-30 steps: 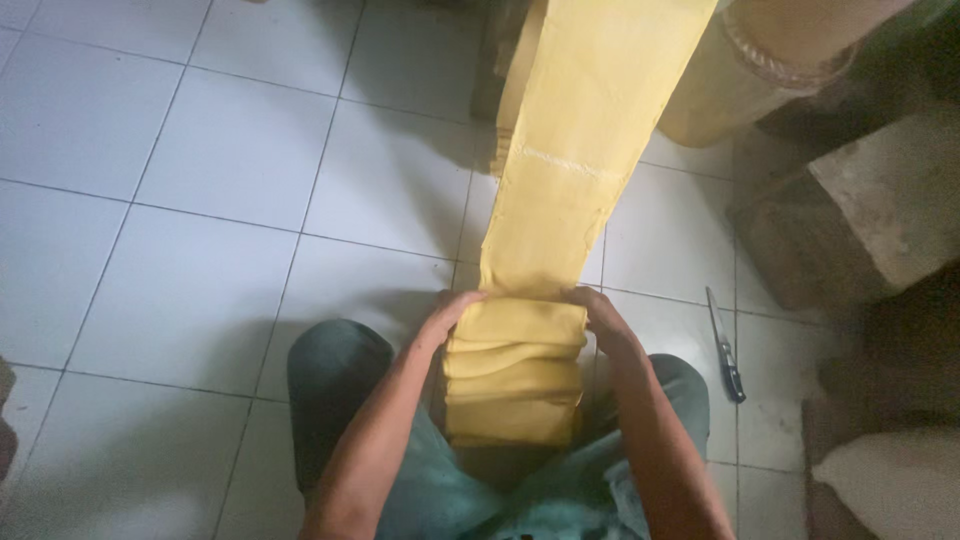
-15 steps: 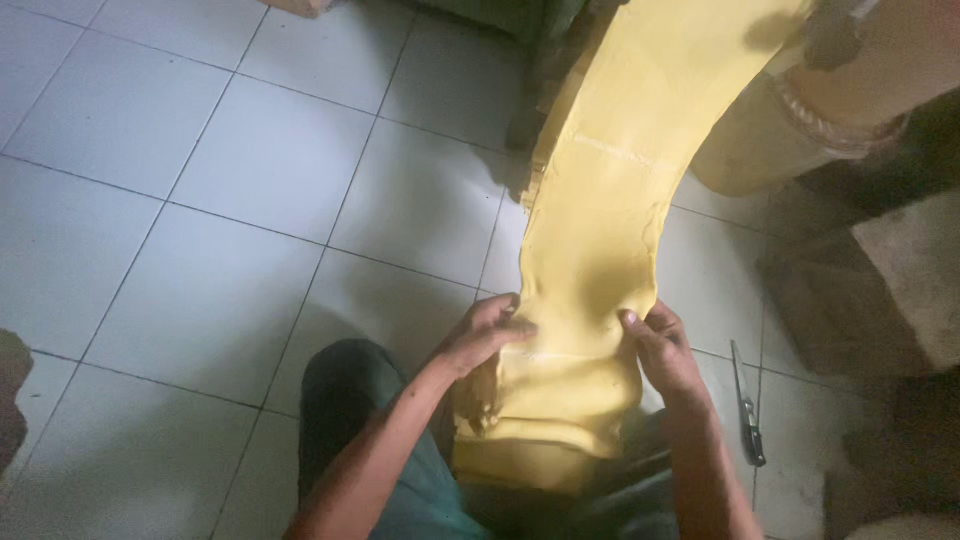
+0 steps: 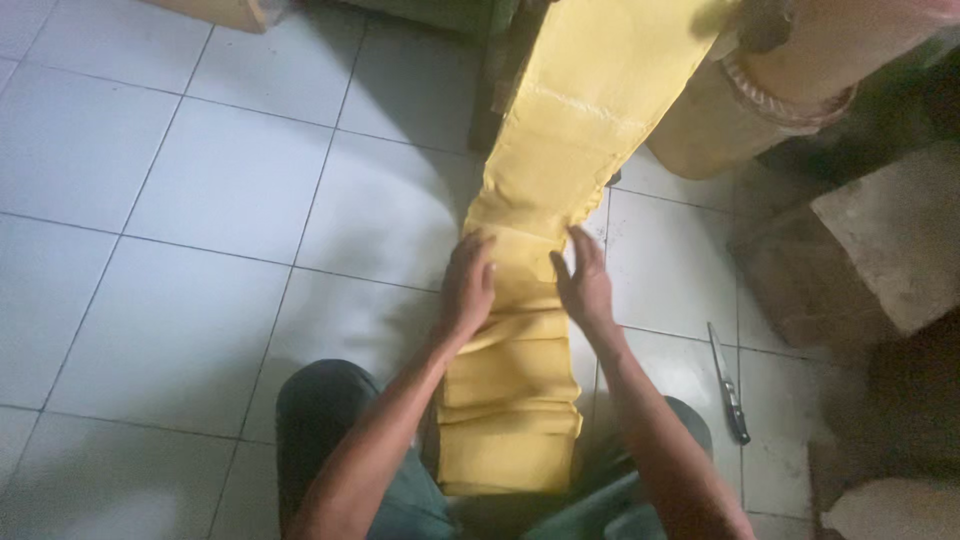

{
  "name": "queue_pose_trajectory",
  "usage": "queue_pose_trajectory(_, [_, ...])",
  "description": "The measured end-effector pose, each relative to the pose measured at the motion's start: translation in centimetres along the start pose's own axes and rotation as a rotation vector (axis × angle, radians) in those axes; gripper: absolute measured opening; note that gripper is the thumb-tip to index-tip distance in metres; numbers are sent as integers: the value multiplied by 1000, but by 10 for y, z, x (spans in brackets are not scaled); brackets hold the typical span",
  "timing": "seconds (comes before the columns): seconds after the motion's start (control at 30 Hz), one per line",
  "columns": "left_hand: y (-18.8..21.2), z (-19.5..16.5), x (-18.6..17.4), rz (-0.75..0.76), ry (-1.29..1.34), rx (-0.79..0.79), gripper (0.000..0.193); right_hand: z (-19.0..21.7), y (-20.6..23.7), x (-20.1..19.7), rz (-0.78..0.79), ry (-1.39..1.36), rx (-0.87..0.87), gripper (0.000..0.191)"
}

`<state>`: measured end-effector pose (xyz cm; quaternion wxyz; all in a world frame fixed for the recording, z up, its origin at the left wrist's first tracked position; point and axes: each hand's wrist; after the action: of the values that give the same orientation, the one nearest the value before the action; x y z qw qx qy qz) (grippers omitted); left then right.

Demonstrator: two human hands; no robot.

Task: The person sits on the floor and repeatedly feeds a long sheet of yellow dough through a dough sheeter. They gather the output, fold it, and feed it back through the machine multiple times to thin and smooth the dough.

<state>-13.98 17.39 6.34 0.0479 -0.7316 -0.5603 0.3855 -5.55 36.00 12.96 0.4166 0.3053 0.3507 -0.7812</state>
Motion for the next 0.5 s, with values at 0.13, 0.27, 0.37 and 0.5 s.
queue_pose_trajectory(0.13, [43, 5, 26, 462, -102, -108, 43, 2, 17, 40, 316, -80, -3, 52])
queue_pose_trajectory(0.27, [52, 13, 38, 781, 21, 143, 44, -15, -12, 54, 457, 467, -379, 53])
queue_pose_trajectory(0.37, [45, 23, 38, 935, 92, 98, 47, -25, -25, 63, 567, 278, -3, 98])
queue_pose_trajectory(0.5, [17, 35, 42, 1191, 56, -294, 57, -42, -34, 77, 543, 481, 11, 103])
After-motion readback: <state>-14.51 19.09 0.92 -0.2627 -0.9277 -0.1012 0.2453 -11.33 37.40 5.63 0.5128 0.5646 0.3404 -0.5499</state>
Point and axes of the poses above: each hand's wrist, its own y-axis away from the middle knuckle, its own x-axis out of the palm, z = x × y, and after that the axes turned 1 degree about -y, right-handed
